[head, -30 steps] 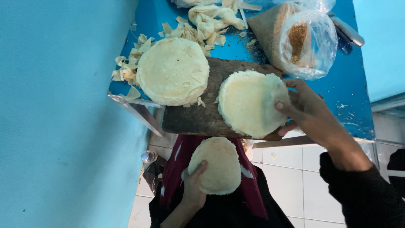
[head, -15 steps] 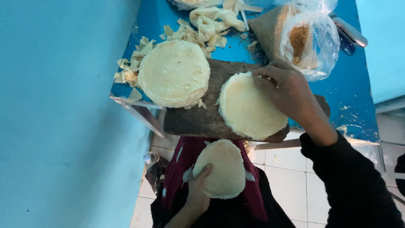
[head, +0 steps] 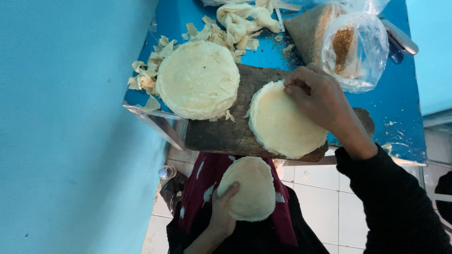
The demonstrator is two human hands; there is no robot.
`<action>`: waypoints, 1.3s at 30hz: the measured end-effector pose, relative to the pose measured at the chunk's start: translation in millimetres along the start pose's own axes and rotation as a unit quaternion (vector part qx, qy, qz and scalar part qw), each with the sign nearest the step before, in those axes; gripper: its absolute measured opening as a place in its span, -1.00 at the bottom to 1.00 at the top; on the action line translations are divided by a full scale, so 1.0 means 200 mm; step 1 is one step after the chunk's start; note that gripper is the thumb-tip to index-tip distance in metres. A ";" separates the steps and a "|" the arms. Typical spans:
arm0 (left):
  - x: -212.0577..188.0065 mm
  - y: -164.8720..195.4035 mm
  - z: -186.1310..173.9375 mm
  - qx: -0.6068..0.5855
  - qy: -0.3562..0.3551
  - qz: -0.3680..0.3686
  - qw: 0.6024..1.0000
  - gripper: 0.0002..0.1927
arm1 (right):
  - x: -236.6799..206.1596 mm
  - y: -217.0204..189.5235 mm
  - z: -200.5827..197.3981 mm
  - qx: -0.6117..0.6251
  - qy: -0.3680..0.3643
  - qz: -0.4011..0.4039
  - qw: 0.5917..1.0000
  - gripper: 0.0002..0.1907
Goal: The person stretches thin pieces of dough by hand, pulling and widening each piece, then drapes the stretched dough over round layered dough forms resting on a wooden board on the table. The person repeats this with additional dough pieces, adding layers to the round forms.
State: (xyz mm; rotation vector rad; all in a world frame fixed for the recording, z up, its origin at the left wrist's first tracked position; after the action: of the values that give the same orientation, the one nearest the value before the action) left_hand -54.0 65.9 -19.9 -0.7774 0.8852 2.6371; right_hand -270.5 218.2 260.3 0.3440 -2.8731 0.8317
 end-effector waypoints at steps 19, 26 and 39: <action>-0.05 0.03 0.08 -0.046 -0.045 0.001 0.998 -0.33 | -0.46 -0.04 -0.06 0.072 -0.038 0.009 0.997 -0.87; -0.05 -0.03 0.12 -0.108 -0.071 -0.030 0.991 -0.46 | -1.02 0.16 0.49 0.308 -0.266 0.306 0.860 -0.76; -0.08 -0.04 0.17 -0.096 -0.069 -0.008 0.993 -0.46 | -1.12 0.22 0.59 0.595 -0.260 0.222 0.727 -0.64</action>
State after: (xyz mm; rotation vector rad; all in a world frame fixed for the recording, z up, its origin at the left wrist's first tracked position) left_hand -51.2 91.0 8.6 -0.6328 0.5919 2.7512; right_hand -72.9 231.9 96.4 -0.0706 -2.3041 3.0360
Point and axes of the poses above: each hand's wrist, its own x-axis towards the middle knuckle, its own z-axis out of the palm, y = z × x, the point moved 8 cm from there along x, towards the middle knuckle, and after that the axes turned 11 degrees about z, right-handed, at the moved point
